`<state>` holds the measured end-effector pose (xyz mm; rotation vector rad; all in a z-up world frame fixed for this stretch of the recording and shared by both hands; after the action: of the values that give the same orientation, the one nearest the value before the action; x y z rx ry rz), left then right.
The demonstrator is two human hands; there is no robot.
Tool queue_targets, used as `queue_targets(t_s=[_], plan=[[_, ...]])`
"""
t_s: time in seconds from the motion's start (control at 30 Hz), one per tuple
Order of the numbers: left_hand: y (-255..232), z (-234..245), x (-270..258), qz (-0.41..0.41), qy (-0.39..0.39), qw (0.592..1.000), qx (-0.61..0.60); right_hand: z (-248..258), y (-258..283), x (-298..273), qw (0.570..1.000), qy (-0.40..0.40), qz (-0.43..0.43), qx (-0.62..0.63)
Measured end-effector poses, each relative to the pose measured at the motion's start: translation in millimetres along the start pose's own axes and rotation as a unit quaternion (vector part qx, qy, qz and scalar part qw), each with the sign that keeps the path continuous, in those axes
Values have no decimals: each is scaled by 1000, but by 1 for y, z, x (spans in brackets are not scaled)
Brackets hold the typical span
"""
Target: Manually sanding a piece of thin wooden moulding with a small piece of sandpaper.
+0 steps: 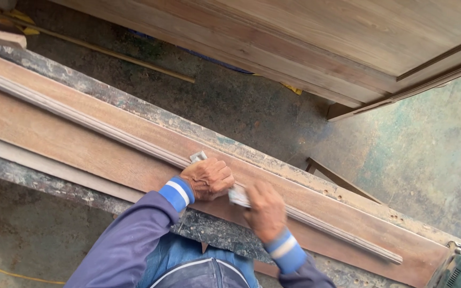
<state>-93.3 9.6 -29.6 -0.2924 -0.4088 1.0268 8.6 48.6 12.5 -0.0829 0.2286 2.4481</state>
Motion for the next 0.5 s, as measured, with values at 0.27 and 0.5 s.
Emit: queue_targets(t_s=[0.27,0.5], plan=[[-5,28,3,-27,-56,996,-59,-23,-65,-49,997,35,-70,0],[-4,11,0,-27,-30,998,-38,2,16,14,1000,17,-21,10]])
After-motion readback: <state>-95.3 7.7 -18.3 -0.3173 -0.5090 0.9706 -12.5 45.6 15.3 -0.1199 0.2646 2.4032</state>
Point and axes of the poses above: each hand's wrist, its own x-axis towards the middle knuckle, its own z-axis out of the back of the hand, y = z × x, the point moved 9 cm from there along x, towards the middle knuckle, and after that the axes turned 9 degrees about -x, right-handed, at the moved point
